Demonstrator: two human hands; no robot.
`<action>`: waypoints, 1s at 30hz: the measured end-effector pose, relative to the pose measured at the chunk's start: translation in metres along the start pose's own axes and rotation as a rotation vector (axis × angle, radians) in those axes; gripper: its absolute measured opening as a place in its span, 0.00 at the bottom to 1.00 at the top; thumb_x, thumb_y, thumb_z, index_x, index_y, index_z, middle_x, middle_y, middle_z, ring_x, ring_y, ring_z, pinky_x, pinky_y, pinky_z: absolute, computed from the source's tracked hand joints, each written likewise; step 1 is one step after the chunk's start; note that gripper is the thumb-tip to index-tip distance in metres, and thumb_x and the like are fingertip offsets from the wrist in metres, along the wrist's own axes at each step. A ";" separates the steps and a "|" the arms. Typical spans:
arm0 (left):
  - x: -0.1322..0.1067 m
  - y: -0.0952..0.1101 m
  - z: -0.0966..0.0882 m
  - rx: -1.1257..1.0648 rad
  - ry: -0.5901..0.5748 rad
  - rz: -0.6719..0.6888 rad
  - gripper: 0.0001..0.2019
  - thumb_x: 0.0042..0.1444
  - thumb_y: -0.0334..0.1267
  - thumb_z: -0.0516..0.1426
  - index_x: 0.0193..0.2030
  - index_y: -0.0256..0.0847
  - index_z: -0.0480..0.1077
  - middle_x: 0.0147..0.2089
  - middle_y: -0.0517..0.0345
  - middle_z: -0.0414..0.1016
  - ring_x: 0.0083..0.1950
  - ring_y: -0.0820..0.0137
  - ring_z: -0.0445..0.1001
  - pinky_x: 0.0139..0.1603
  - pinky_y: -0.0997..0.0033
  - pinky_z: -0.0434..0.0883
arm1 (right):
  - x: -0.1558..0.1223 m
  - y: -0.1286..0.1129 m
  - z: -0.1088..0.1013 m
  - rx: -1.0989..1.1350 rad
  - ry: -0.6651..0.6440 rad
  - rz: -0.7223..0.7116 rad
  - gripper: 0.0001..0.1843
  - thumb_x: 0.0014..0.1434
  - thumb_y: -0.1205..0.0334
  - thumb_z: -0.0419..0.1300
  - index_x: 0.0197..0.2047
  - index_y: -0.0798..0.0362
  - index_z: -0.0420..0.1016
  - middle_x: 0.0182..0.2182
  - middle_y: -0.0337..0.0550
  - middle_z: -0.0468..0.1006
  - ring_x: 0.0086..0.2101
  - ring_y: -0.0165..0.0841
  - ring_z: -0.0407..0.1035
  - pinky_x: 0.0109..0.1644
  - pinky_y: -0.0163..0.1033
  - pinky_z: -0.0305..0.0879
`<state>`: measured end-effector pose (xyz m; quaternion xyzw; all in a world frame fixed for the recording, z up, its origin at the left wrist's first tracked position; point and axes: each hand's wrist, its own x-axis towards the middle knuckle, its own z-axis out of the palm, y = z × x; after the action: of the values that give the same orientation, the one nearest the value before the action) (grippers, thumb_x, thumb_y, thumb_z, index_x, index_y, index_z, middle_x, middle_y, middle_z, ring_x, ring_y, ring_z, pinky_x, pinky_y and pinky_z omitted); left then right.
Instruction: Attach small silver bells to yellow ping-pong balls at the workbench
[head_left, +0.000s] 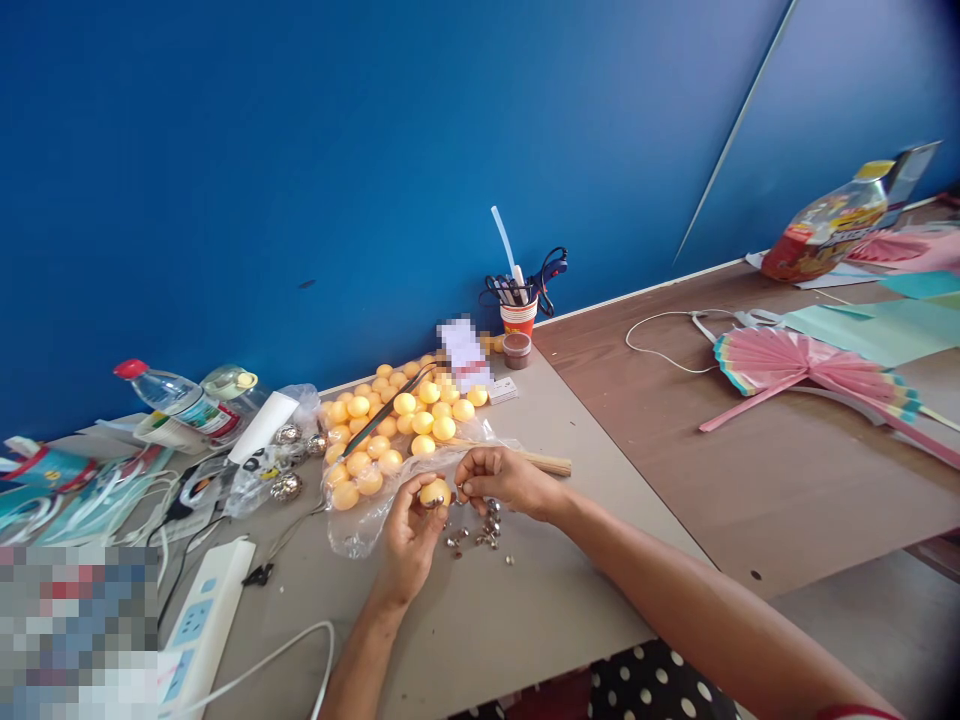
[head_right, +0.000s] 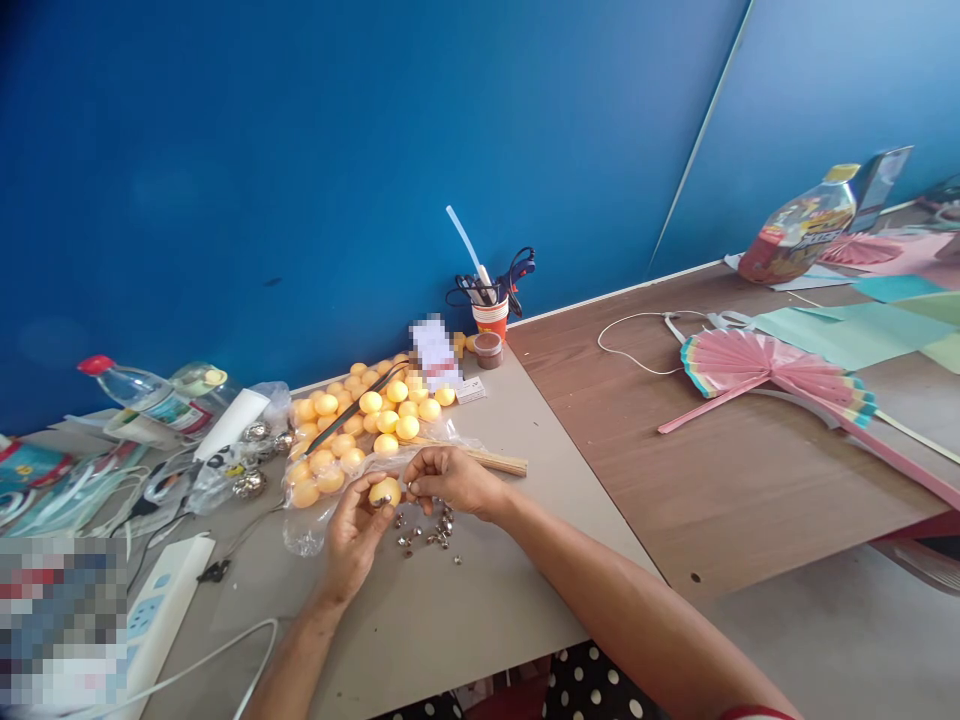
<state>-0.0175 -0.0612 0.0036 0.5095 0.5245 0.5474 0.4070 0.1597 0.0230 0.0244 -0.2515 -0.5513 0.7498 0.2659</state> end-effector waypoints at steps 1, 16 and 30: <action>0.000 -0.001 0.000 -0.005 -0.001 -0.002 0.18 0.54 0.43 0.63 0.50 0.41 0.68 0.52 0.47 0.74 0.43 0.65 0.75 0.43 0.66 0.72 | 0.000 0.000 0.001 -0.012 0.009 0.003 0.05 0.51 0.63 0.62 0.31 0.55 0.71 0.25 0.34 0.73 0.22 0.24 0.64 0.27 0.32 0.58; 0.001 -0.004 0.001 0.023 -0.019 0.033 0.18 0.53 0.44 0.63 0.50 0.43 0.69 0.45 0.52 0.76 0.46 0.62 0.76 0.46 0.63 0.73 | 0.000 0.001 0.014 -0.001 0.026 -0.024 0.03 0.48 0.65 0.63 0.27 0.54 0.73 0.22 0.33 0.70 0.24 0.25 0.58 0.29 0.32 0.55; -0.001 -0.005 0.001 0.062 -0.033 0.030 0.17 0.54 0.42 0.62 0.51 0.43 0.69 0.46 0.52 0.76 0.46 0.63 0.76 0.45 0.65 0.73 | 0.001 0.003 0.013 -0.022 0.040 0.002 0.02 0.49 0.67 0.61 0.27 0.56 0.71 0.21 0.33 0.69 0.23 0.24 0.59 0.28 0.32 0.56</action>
<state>-0.0169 -0.0616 -0.0011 0.5387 0.5269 0.5284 0.3912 0.1499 0.0135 0.0251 -0.2700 -0.5538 0.7388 0.2733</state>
